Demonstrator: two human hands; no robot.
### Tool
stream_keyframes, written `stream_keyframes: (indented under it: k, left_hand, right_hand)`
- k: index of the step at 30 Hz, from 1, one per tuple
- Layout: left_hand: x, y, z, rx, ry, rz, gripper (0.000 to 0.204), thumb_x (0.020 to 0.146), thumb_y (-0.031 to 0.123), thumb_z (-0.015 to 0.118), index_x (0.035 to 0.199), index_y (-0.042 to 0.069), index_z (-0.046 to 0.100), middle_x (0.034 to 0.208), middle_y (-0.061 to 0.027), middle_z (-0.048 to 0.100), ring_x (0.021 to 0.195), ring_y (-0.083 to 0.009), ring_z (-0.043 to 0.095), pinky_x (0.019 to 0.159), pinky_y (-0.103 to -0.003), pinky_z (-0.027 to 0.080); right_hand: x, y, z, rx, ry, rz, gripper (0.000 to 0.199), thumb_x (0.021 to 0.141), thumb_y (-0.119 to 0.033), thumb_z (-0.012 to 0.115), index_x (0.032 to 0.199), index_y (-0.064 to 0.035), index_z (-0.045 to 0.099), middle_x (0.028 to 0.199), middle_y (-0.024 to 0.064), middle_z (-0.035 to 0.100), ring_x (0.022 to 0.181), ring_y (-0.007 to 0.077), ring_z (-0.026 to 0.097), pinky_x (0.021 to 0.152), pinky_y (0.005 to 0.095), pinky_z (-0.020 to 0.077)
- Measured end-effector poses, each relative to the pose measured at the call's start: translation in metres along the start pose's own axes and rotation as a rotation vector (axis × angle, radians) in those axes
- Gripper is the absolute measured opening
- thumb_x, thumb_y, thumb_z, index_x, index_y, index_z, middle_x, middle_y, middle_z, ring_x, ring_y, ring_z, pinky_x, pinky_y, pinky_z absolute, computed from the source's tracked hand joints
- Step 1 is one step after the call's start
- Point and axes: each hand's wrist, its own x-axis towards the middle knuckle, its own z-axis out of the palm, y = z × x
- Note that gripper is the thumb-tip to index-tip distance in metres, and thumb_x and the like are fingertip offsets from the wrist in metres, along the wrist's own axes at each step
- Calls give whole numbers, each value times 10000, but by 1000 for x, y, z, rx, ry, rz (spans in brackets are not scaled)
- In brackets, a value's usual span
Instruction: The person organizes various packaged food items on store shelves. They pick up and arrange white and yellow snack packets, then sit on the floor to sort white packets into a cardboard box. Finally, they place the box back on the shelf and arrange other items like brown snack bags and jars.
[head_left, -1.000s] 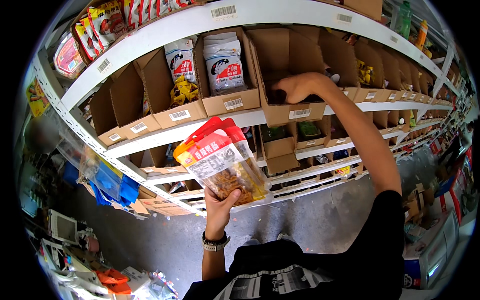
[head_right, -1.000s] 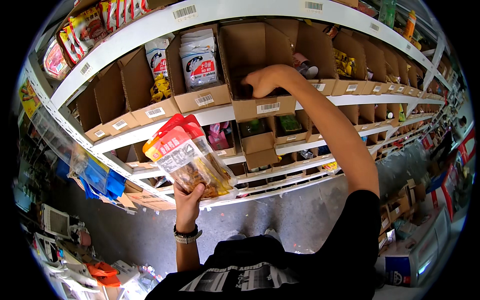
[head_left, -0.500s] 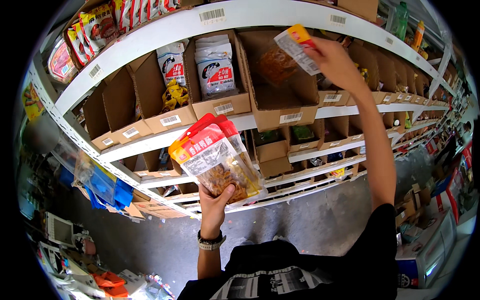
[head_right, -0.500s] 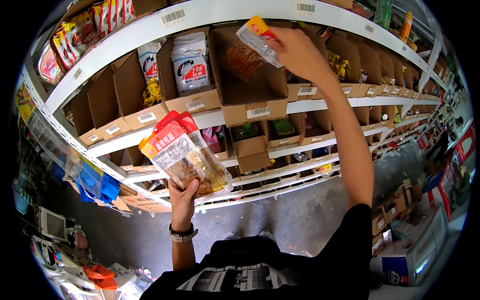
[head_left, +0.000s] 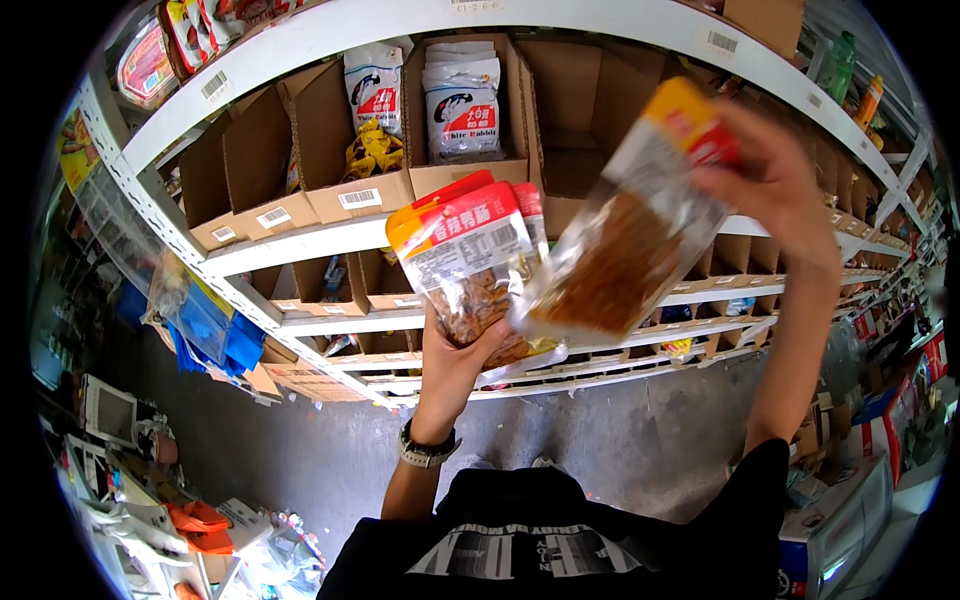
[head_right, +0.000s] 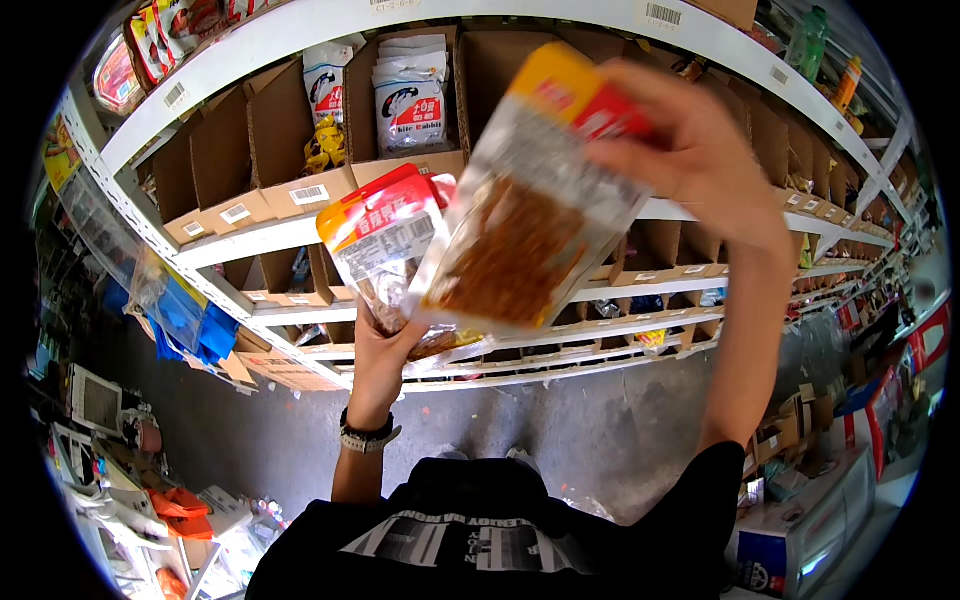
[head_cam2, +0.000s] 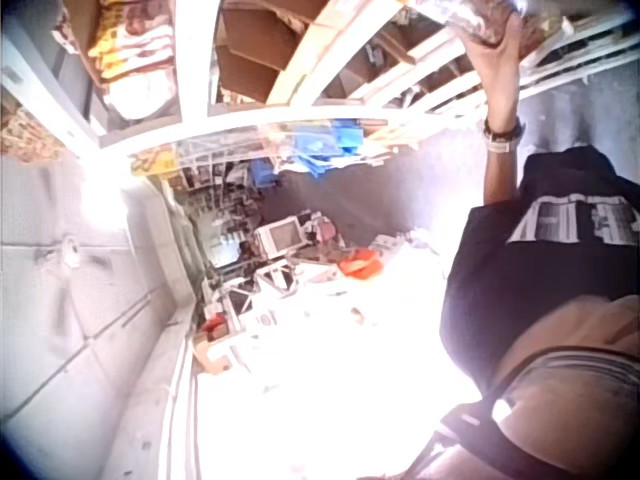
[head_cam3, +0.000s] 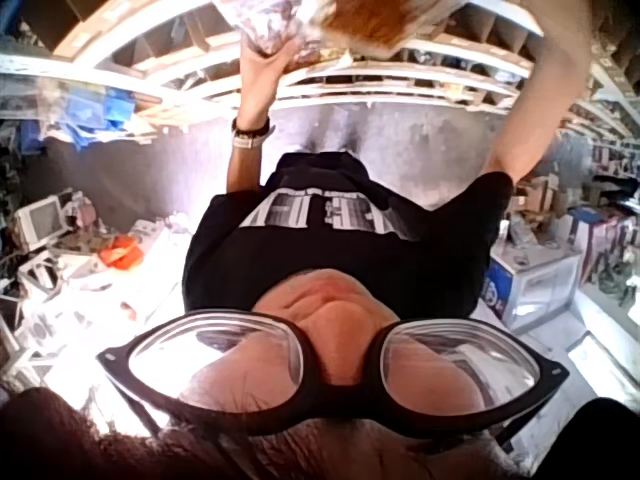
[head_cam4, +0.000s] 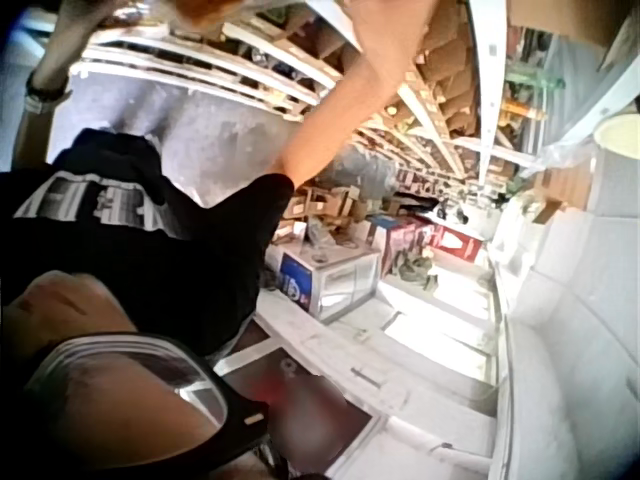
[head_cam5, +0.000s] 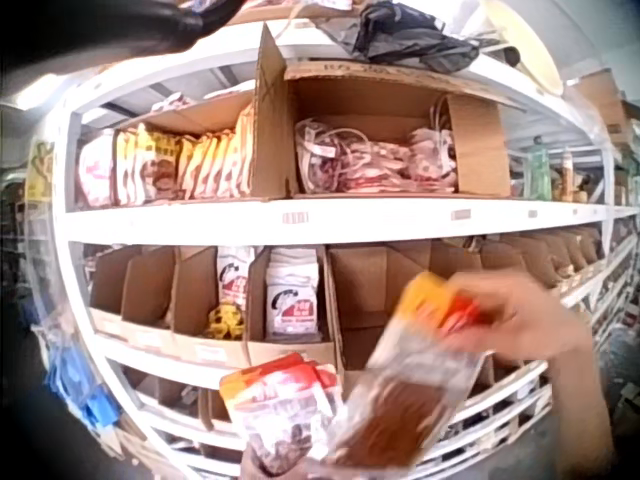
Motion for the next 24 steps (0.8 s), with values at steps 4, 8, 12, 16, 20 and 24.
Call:
stream_keyframes:
  k: [4,8,12,16,20,24]
  left_hand:
    - [-6,-5,-6,41,-45,-2,669,900,-65,681,1461,5,322,1344,-110,567,1226,-174,578,1031,-323,490]
    - [-16,-2,-17,40,-48,-85,650,940,-70,617,1504,7,303,1376,-103,537,1238,-163,554,1045,-340,471]
    - [-21,-8,-32,3,-19,-63,556,1058,223,539,1523,21,312,1436,-91,511,1286,-158,515,1081,-342,431]
    - [-26,-12,-38,36,-78,4,603,1078,295,482,1561,18,251,1500,-103,451,1340,-178,462,1115,-345,387]
    - [-27,-2,-23,18,-99,-60,620,962,80,675,1481,-3,346,1353,-83,547,1222,-148,527,1036,-304,433]
    - [-26,4,-11,1,-66,-92,610,928,18,703,1442,2,374,1278,-75,582,1136,-135,577,983,-293,482]
  right_hand:
    - [33,3,61,-373,-359,75,427,857,-94,734,1233,34,578,1036,173,691,914,232,672,857,350,527]
    - [43,22,78,-409,-395,56,419,842,-105,743,1216,26,610,1055,212,689,924,315,671,849,390,515]
    - [47,28,86,-405,-376,94,449,821,-116,767,1223,17,619,1072,207,695,940,325,681,847,391,529]
    - [45,21,108,-415,-350,100,445,832,-111,744,1244,-3,615,1074,204,700,975,332,678,896,416,512]
    - [38,34,140,-384,-264,-15,415,845,-101,716,1234,-5,605,1123,204,684,1041,379,649,975,456,473]
    - [22,32,149,-227,1,-60,492,853,-123,731,1287,10,540,1254,217,596,1172,391,582,1041,441,437]
